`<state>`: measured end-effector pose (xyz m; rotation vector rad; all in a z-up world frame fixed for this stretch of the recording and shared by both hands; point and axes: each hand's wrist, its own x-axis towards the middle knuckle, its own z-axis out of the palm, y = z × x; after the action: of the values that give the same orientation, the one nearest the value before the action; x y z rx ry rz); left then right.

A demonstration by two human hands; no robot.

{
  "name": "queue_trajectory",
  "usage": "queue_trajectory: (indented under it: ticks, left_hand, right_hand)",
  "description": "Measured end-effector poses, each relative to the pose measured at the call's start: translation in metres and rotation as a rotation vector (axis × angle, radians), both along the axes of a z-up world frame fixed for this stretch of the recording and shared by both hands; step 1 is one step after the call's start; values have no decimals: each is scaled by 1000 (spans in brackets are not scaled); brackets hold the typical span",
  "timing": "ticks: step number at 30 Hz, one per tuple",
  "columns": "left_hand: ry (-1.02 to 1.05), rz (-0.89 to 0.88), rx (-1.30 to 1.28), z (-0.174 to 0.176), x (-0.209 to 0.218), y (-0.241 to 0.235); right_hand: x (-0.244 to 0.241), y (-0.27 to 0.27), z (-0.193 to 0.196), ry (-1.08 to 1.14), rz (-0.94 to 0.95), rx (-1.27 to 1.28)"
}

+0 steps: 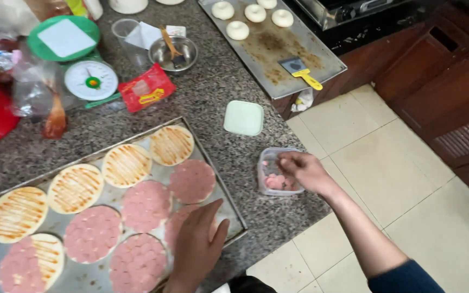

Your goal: The person places sliced meat onto small round dough bases arranged on a baking tray. The bases already have sauce applied. The person handles the meat slices by hand, arranging them in overlapping layers on each base.

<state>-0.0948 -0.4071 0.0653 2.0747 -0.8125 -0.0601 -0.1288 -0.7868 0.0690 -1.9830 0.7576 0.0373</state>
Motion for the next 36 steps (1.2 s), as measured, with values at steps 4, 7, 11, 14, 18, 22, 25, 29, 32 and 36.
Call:
queue_trajectory:
  ticks: [4, 7, 11, 14, 18, 22, 25, 29, 32, 36]
  left_hand:
    - [210, -48, 145, 31, -13, -66]
    - [303, -97, 280, 33, -8, -104]
    - [270, -127, 419, 44, -5, -130]
    - [241, -107, 396, 47, -3, -135]
    - [249, -72, 291, 43, -3, -130]
    - [288, -28, 292, 42, -4, -125]
    - [272, -16, 276, 39, -2, -117]
    - [346, 35, 288, 38, 3, -107]
    - [331, 67, 226, 33, 6, -105]
    - [313, 43, -76, 51, 10, -108]
  right_hand:
    - [18, -10, 2, 283, 387, -241]
    - [27, 1, 0, 387, 634, -217]
    - [39, 5, -25, 238, 988, -503]
    - [51, 2, -40, 289, 1087, -627]
    - [59, -6, -56, 250, 1336, -820]
    - [57, -1, -36, 258, 1365, -847]
    - [59, -2, -32, 324, 1355, -844]
    - [54, -13, -8, 254, 939, -459]
    - [42, -23, 24, 159, 710, -193]
    - [24, -17, 40, -56, 518, 541]
